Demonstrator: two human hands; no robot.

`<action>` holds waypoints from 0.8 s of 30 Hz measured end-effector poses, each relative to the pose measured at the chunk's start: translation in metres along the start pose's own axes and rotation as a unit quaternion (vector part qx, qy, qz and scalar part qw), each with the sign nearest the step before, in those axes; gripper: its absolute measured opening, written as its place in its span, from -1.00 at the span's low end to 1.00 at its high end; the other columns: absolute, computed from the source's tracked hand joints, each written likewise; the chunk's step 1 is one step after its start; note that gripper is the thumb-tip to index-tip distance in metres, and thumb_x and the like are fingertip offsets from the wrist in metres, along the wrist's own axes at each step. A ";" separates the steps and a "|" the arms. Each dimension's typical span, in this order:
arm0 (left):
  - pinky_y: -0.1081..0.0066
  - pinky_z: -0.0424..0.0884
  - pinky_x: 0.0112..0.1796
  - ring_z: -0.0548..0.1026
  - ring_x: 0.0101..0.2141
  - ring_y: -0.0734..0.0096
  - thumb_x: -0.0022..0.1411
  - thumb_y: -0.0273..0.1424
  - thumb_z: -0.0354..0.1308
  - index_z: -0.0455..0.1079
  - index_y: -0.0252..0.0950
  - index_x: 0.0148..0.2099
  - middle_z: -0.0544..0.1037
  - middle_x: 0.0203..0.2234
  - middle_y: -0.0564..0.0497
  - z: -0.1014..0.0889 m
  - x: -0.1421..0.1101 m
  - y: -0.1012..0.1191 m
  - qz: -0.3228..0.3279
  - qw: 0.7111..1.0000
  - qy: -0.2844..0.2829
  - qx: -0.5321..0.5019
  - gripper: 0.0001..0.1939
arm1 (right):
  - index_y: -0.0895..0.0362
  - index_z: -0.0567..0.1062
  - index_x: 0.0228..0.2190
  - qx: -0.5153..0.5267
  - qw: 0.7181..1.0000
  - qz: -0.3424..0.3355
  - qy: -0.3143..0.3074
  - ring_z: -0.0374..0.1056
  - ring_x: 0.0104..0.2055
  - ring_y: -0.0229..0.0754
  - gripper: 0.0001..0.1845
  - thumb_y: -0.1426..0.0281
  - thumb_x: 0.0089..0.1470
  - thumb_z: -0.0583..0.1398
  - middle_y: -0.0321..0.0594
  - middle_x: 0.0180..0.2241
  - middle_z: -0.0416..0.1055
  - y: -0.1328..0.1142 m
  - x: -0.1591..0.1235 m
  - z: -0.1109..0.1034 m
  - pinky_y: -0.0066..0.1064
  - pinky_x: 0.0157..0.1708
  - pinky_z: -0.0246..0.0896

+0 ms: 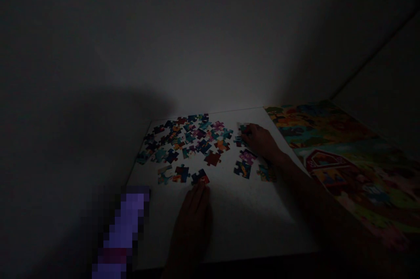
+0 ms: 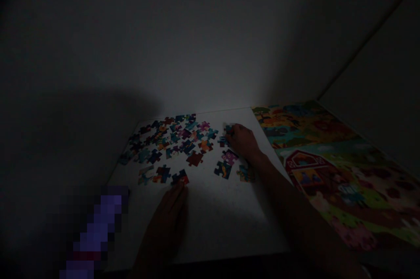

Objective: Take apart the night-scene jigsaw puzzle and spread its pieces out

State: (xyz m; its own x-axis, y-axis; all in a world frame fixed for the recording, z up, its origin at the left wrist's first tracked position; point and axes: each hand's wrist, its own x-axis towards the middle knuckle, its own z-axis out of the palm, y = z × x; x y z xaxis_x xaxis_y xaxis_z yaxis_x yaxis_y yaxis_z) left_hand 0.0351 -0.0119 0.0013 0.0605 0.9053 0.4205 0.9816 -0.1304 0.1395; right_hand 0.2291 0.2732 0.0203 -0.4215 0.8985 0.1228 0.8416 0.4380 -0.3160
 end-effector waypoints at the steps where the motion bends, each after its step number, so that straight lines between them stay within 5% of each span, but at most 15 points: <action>1: 0.16 0.46 0.12 0.35 0.23 0.20 0.39 -0.51 -0.07 0.20 -0.31 0.33 0.39 0.23 -0.16 -0.001 -0.001 0.001 0.003 1.000 -0.003 0.006 -0.51 | 0.17 0.43 -0.11 -0.001 1.000 -0.001 0.000 0.43 -0.05 0.01 -0.72 0.25 0.25 0.13 0.02 -0.09 0.50 0.000 0.000 0.000 -0.25 -0.08 0.23; 9: 0.22 0.48 0.10 0.40 0.19 0.21 0.38 -0.53 -0.10 0.29 -0.40 0.25 0.45 0.18 -0.18 -0.006 0.007 0.013 0.030 0.999 -0.014 0.028 -0.56 | 0.16 0.43 -0.13 -0.003 1.000 -0.005 0.009 0.43 -0.05 0.00 -0.73 0.24 0.26 0.13 0.00 -0.08 0.49 0.001 0.000 0.002 -0.27 -0.08 0.22; 24: 0.12 0.51 0.08 0.43 0.16 0.14 0.32 -0.55 -0.06 0.34 -0.42 0.17 0.50 0.13 -0.19 0.019 0.034 0.067 0.015 0.999 -0.002 -0.048 -0.59 | 0.15 0.44 -0.13 -0.002 1.000 -0.017 0.015 0.43 -0.06 0.00 -0.72 0.23 0.24 0.12 0.00 -0.09 0.50 0.006 0.002 0.007 -0.25 -0.08 0.23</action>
State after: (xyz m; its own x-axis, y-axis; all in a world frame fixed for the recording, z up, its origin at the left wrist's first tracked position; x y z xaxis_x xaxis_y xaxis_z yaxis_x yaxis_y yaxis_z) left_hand 0.1067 0.0178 0.0081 0.0910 0.9020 0.4221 0.9573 -0.1960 0.2126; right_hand 0.2310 0.2777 0.0124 -0.4401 0.8831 0.1626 0.8280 0.4692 -0.3069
